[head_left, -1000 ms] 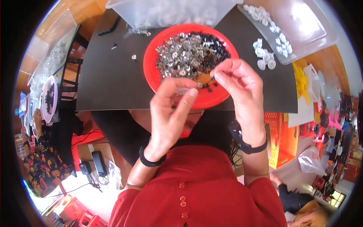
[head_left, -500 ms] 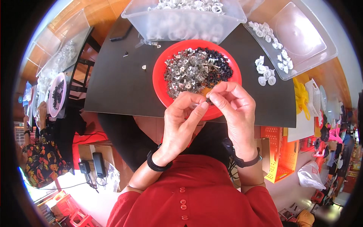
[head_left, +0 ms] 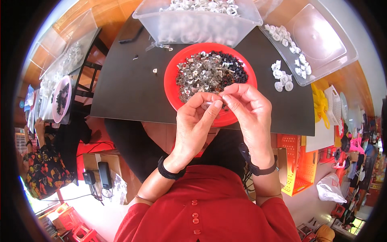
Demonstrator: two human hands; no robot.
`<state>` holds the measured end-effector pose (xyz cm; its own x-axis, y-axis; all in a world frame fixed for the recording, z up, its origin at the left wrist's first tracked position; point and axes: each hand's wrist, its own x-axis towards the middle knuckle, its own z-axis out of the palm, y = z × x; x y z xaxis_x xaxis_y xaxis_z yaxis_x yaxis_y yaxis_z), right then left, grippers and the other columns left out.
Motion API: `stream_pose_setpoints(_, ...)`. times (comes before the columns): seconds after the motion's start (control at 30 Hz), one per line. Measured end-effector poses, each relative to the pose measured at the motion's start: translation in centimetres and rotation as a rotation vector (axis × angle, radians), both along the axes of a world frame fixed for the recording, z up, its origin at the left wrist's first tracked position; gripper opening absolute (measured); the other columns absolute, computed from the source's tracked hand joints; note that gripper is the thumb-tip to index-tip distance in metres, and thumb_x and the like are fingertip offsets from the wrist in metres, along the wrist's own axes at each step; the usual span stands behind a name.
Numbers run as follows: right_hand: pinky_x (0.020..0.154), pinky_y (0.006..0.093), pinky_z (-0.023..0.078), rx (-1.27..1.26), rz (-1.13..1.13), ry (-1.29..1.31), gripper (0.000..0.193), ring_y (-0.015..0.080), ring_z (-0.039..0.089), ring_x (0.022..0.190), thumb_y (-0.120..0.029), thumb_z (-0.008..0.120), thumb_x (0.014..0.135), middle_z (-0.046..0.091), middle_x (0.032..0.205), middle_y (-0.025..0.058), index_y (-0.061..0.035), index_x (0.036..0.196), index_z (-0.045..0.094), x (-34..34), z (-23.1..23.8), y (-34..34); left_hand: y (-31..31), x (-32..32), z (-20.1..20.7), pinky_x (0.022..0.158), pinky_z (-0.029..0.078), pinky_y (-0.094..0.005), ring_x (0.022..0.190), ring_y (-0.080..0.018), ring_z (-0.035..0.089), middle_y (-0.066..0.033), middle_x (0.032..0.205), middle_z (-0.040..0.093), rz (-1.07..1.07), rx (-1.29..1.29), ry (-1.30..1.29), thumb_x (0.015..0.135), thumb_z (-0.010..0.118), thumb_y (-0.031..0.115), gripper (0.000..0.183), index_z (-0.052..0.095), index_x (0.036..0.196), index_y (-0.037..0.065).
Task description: Manually assembling small components onto shoe eyelets or similar hardware parts.
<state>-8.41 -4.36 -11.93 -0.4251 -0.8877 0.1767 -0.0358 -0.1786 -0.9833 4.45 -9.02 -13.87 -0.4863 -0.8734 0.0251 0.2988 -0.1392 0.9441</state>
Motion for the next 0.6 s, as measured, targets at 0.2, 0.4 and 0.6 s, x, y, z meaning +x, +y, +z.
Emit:
stream_pose_setpoints(0.2, 0.075, 0.025, 0.054, -0.02, 0.038, -0.113, 0.011, 0.0111, 0.064, 0.084, 0.002, 0.061, 0.091, 0.066, 0.095, 0.0071, 0.0044, 0.101, 0.062, 0.4, -0.2, 0.1, 0.4, -0.3, 0.1, 0.061, 0.041, -0.0171, 0.068, -0.0013, 0.05, 0.0024, 0.08, 0.062, 0.083, -0.084, -0.065, 0.097, 0.058, 0.016, 0.013, 0.061, 0.098, 0.004)
stream_pose_setpoints(0.4, 0.08, 0.0258, 0.054, 0.002, 0.064, -0.226, 0.014, 0.0123, 0.063, 0.09, 0.002, 0.06, 0.091, 0.065, 0.098, 0.0085, 0.006, 0.104, 0.061, 0.9, 0.5, 0.2, -0.2, -0.2, -0.7, 0.068, 0.048, -0.0233, 0.077, -0.0078, 0.059, -0.0044, 0.083, 0.062, 0.141, -0.229, -0.189, 0.095, 0.059, 0.009, 0.009, 0.059, 0.096, 0.0)
stream_pose_setpoints(0.6, 0.081, 0.0261, 0.054, -0.02, 0.028, -0.258, 0.014, 0.0122, 0.064, 0.089, 0.003, 0.062, 0.089, 0.065, 0.099, 0.0082, 0.0056, 0.103, 0.061, 0.8, 0.1, 0.4, 0.4, -0.2, -0.7, 0.067, 0.048, -0.0262, 0.074, -0.0135, 0.06, -0.0091, 0.087, 0.061, 0.195, -0.319, -0.258, 0.092, 0.06, 0.005, 0.009, 0.06, 0.095, -0.003)
